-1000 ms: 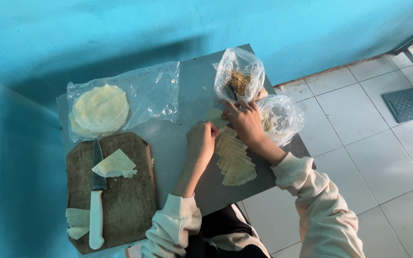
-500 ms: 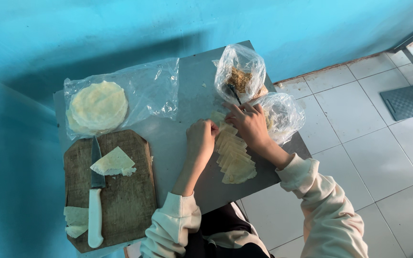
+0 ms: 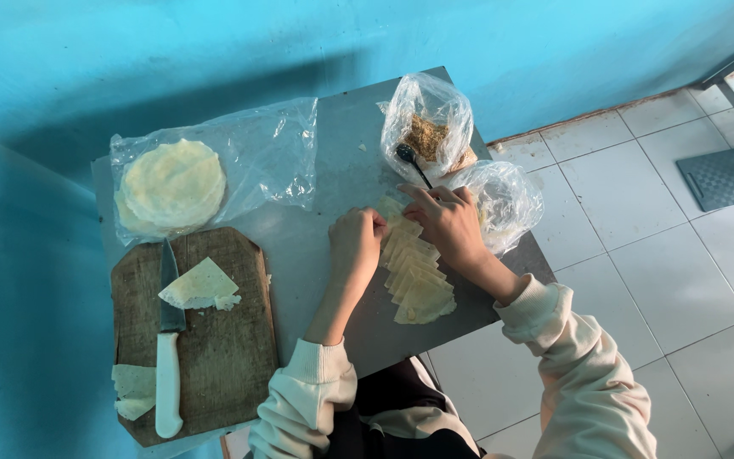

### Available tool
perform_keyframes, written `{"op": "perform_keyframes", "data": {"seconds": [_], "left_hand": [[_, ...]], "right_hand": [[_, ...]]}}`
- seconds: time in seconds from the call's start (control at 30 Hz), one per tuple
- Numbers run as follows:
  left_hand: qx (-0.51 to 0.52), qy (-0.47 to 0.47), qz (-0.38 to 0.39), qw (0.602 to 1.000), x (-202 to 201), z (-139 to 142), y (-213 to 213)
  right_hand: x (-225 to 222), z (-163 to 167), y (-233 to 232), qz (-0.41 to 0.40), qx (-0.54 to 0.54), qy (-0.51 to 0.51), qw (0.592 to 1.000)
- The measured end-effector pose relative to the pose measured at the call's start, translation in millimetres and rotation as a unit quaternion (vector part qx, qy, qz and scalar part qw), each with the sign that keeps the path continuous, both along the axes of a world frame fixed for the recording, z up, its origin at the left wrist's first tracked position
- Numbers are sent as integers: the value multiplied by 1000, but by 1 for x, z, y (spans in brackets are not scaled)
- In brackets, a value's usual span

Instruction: The person cuts a sheet of dough into triangular wrappers on a wooden cutting board and stacks the cut pieces on the metal table. They then place a spoonful of brown filling onto a wrapper and fold the wrapper over the filling by hand to form a filled pastry.

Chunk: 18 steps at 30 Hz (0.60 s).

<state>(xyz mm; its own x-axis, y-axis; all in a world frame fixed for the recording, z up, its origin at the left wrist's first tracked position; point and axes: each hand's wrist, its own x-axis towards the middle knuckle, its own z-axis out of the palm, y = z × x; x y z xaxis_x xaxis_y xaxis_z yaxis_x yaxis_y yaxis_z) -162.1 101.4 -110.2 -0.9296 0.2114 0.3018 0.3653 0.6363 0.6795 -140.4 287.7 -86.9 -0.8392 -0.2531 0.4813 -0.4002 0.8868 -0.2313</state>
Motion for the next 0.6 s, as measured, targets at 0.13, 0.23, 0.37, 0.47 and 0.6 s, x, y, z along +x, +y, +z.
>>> {"op": "perform_keyframes", "data": {"seconds": [0.13,0.23,0.37,0.47,0.6], "left_hand": [[-13,14,8,1000,-1,-2,0],[-46,12,17,999,0,-3,-1],[-62,3,31,998,5,-4,-1],[-70,2,25,997,9,2,-3],[-138,25,6,990,30,17,-7]], "right_hand": [[2,3,-1,4,0,4,1000],[4,8,-2,5,10,3,1000],[15,16,-1,11,-1,-29,1000],[26,28,10,1,-17,-14,1000],[52,45,44,-91,28,1,995]]}}
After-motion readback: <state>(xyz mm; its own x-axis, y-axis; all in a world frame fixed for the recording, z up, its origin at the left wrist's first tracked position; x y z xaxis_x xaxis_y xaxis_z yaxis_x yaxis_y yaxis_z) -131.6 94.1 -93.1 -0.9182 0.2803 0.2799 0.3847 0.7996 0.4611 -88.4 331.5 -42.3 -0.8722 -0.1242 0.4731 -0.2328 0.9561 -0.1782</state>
